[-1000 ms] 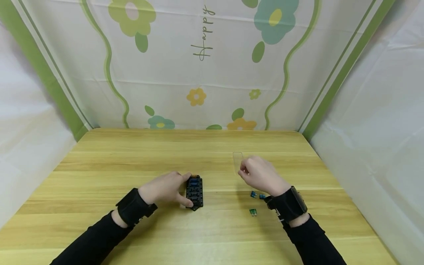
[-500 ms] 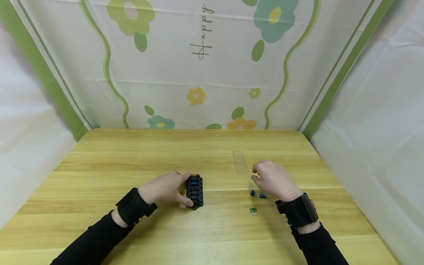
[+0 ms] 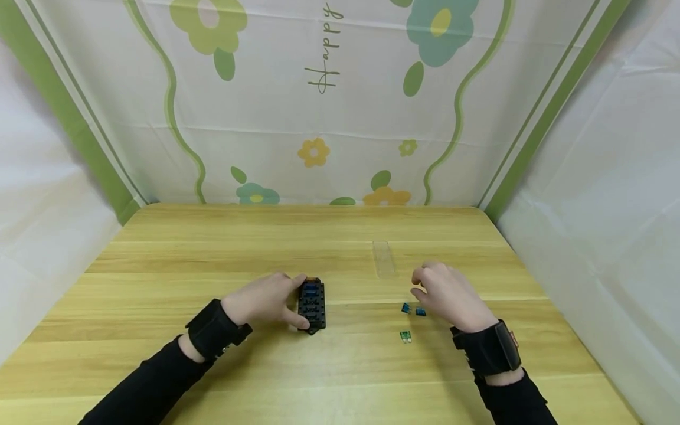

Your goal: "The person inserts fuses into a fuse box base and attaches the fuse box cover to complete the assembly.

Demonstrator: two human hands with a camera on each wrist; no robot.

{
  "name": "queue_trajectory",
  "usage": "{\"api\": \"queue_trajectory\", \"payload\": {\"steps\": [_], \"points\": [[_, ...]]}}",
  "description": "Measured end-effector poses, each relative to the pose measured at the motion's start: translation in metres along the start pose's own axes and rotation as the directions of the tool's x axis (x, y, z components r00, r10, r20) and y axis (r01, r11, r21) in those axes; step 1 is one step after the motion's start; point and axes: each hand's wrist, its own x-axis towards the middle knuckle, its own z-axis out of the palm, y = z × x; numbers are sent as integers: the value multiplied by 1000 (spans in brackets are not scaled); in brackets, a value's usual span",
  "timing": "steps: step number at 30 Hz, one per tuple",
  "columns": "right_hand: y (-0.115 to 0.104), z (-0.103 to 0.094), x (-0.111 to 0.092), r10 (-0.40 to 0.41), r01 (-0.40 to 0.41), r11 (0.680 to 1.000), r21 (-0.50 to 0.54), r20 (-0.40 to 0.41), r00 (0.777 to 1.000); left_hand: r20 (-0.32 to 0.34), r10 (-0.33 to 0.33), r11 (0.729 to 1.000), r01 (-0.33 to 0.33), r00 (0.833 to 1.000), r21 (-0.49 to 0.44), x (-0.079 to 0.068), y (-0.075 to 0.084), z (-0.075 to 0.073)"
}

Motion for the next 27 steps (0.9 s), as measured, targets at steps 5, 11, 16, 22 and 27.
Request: {"api": "queue_trajectory", "payload": {"steps": [5, 11, 16, 22, 27], "points": [[1, 0, -2, -18, 18, 1000, -11, 21, 1000, 4, 3, 1000, -3, 1000, -9, 0, 0, 0], [3, 4, -5, -46, 46, 999, -1, 55, 997, 4, 2, 1000, -2, 1000, -12, 0, 0, 0], [5, 5, -7, -56, 54, 998, 24, 81, 995, 6, -5, 1000, 5, 1000, -7, -1, 1, -1], [9, 7, -5, -52, 50, 999, 22, 155, 987, 10, -13, 1000, 14, 1000, -19, -2, 1, -1], [12, 10, -5, -36, 29, 999, 36, 205, 978, 11, -9, 999, 10, 1000, -32, -1, 1, -1]]}}
